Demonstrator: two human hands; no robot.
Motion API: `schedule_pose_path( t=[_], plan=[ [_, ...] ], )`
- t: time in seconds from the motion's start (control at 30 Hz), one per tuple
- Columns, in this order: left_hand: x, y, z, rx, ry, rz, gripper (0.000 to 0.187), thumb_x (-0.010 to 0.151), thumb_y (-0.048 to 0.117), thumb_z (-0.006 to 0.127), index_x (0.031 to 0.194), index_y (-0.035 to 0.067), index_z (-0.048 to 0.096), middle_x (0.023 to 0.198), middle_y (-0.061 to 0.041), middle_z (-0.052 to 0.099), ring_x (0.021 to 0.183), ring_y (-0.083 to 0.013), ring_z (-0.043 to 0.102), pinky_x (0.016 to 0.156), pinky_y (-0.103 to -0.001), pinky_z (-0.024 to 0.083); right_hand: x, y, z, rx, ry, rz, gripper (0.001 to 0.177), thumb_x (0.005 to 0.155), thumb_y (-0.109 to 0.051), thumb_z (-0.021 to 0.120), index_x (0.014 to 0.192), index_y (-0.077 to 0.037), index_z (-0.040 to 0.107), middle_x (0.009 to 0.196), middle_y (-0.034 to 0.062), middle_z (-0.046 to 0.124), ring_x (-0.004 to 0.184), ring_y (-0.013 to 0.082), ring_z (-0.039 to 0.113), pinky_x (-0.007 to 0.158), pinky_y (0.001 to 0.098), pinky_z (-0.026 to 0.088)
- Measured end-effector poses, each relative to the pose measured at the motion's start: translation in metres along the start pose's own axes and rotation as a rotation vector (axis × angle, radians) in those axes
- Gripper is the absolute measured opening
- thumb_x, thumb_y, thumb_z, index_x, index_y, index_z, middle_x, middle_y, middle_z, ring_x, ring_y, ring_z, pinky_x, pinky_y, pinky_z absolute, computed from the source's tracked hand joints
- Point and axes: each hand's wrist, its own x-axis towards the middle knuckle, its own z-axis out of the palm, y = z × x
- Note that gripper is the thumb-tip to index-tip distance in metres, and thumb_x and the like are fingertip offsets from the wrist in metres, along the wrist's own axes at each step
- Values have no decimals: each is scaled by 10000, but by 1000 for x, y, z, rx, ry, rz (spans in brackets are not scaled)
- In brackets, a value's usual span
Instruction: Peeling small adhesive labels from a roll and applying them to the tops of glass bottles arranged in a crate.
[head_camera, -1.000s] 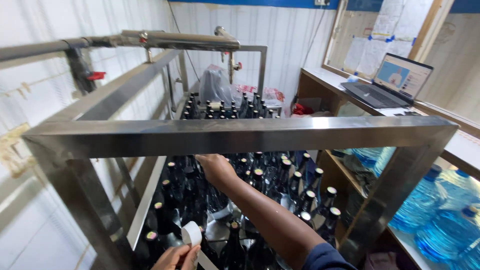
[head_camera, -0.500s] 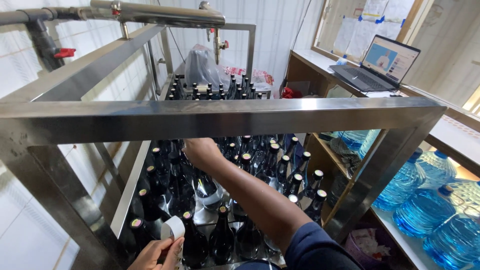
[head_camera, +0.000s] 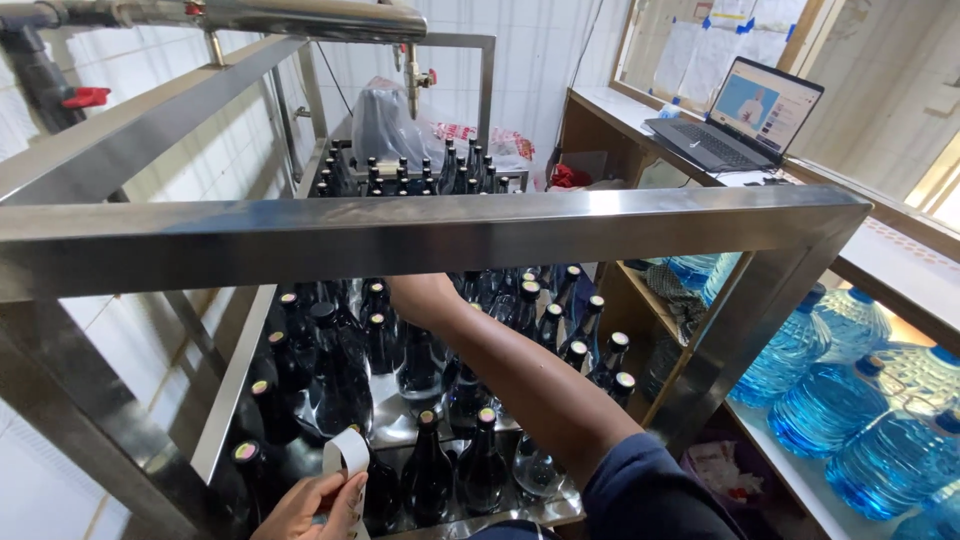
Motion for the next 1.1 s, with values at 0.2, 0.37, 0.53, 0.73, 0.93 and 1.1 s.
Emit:
schedule_pose_path(
  t=[0.2, 0.37, 0.53, 0.73, 0.93, 1.1],
  plan=[
    [3, 30, 1, -88, -61, -89, 237, 897, 358, 850, 939, 155, 965, 764, 15, 883, 645, -80, 835, 660, -200, 655, -5, 7, -14, 17, -190, 121, 171, 959, -167, 682, 1097, -91, 750, 1129, 93, 738, 1038, 326, 692, 832, 472, 558],
    [-10, 81, 4, -320, 301, -218, 122, 833, 166, 971, 907, 73, 944, 712, -64, 861, 642, -96, 767, 628, -219, 611, -10, -3, -14, -190, -269, 161, 452, 1063, -525, 724, 1210, -104, 800, 1310, 79, 761, 1233, 352, 696, 1049, 489, 554],
    [6, 61, 6, -436, 239, -433, 191, 866, 172, 987, 937, -1, 946, 760, -110, 860, 696, -152, 730, 710, -240, 571, -48, -69, -90, 200, -120, 131, 275, 1108, -336, 689, 1083, -69, 748, 922, 78, 785, 737, 209, 735, 636, 345, 647],
    [35, -19, 44, -1000, 252, -484, 199, 888, 40, 927, 913, -95, 783, 737, -178, 695, 659, -224, 644, 643, -368, 601, -160, -113, -66, 520, -119, -544, 478, 1005, -363, 767, 1336, -21, 734, 1246, 186, 721, 1126, 364, 693, 922, 476, 596],
    [15, 60, 13, -740, 244, -453, 448, 836, -127, 886, 1279, -93, 837, 1118, -233, 870, 977, -216, 757, 940, -311, 603, -167, -108, -47, 600, -18, -438, 269, 1075, -224, 756, 1273, -49, 808, 1162, 125, 769, 1005, 293, 744, 812, 428, 622],
    [-1, 94, -2, -562, 300, -324, 353, 890, -229, 690, 1141, -82, 889, 995, -209, 896, 887, -232, 842, 930, -286, 662, -148, -102, -85, 848, -301, -359, 212, 1107, -178, 702, 1267, -89, 808, 1191, 129, 803, 1041, 267, 790, 874, 384, 654]
  ],
)
